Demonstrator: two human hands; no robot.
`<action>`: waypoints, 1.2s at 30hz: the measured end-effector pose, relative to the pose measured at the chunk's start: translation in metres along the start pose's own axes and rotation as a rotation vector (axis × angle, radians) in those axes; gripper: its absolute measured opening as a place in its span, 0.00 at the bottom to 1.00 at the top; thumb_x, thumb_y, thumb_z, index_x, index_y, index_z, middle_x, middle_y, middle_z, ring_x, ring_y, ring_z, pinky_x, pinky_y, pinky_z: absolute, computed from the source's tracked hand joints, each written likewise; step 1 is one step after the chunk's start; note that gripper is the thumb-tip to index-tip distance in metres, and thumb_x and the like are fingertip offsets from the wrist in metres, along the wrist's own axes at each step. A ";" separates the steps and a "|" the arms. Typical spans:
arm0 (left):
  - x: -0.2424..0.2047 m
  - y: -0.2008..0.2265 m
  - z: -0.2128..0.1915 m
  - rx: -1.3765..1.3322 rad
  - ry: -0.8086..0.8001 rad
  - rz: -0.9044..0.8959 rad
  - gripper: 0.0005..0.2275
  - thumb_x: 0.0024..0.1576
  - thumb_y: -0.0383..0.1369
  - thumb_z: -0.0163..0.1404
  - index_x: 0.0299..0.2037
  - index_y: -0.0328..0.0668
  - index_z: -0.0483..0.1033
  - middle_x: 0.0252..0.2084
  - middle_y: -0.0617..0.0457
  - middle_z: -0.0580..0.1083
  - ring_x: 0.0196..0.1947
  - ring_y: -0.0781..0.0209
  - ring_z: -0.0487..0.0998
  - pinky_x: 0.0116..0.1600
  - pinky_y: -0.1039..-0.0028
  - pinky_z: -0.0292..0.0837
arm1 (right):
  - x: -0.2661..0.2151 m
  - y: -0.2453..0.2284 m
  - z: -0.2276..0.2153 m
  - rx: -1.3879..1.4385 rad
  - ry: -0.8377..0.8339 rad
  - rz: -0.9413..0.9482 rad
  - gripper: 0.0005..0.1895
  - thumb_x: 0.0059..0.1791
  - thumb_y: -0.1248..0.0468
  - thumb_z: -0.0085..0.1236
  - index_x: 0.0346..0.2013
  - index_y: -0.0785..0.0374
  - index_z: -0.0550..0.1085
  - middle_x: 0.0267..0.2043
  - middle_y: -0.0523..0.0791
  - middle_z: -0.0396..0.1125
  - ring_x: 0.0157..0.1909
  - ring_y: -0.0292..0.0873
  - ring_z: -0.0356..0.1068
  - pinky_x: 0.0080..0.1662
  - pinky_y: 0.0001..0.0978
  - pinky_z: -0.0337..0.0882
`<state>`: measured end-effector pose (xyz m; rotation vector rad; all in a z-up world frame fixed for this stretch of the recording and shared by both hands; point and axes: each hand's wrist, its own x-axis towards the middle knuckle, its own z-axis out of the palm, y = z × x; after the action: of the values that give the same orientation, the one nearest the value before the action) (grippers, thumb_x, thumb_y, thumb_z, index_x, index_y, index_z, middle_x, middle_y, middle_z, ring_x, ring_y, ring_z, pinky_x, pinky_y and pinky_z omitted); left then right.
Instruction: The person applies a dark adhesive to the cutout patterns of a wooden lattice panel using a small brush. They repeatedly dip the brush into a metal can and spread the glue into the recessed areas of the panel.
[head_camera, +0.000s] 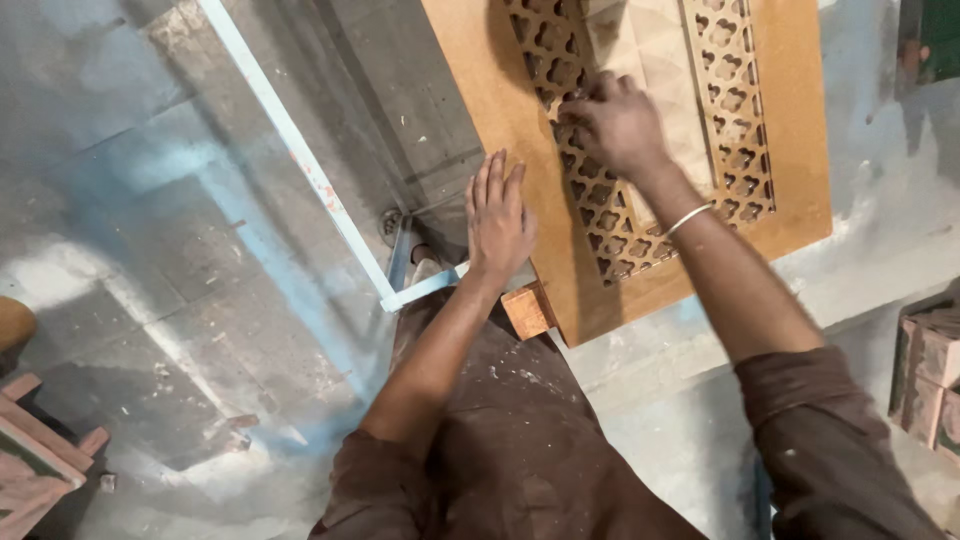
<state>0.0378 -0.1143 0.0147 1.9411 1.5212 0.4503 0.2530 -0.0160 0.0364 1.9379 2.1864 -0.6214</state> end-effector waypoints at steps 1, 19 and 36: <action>0.001 0.000 0.000 -0.006 0.006 0.009 0.26 0.55 0.28 0.48 0.67 0.37 0.62 0.73 0.37 0.56 0.76 0.41 0.52 0.76 0.46 0.46 | -0.002 0.005 -0.008 0.069 -0.004 0.031 0.16 0.53 0.58 0.60 0.54 0.55 0.79 0.58 0.53 0.67 0.60 0.55 0.65 0.60 0.48 0.69; 0.016 0.057 0.078 0.041 0.304 -0.335 0.26 0.63 0.34 0.45 0.72 0.39 0.59 0.77 0.40 0.50 0.79 0.43 0.44 0.79 0.42 0.35 | 0.024 0.021 0.016 -0.318 0.183 -0.267 0.19 0.50 0.54 0.66 0.49 0.63 0.78 0.47 0.53 0.73 0.41 0.47 0.73 0.38 0.39 0.76; 0.006 0.051 0.115 0.171 0.299 -0.410 0.32 0.61 0.47 0.42 0.74 0.42 0.54 0.78 0.43 0.47 0.79 0.49 0.43 0.76 0.35 0.27 | 0.016 0.027 -0.033 -0.236 -0.065 -0.430 0.16 0.53 0.55 0.60 0.56 0.52 0.79 0.55 0.51 0.67 0.51 0.54 0.67 0.53 0.47 0.72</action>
<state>0.1478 -0.1456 -0.0379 1.6703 2.1537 0.4534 0.2819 0.0139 0.0550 1.3250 2.5194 -0.4454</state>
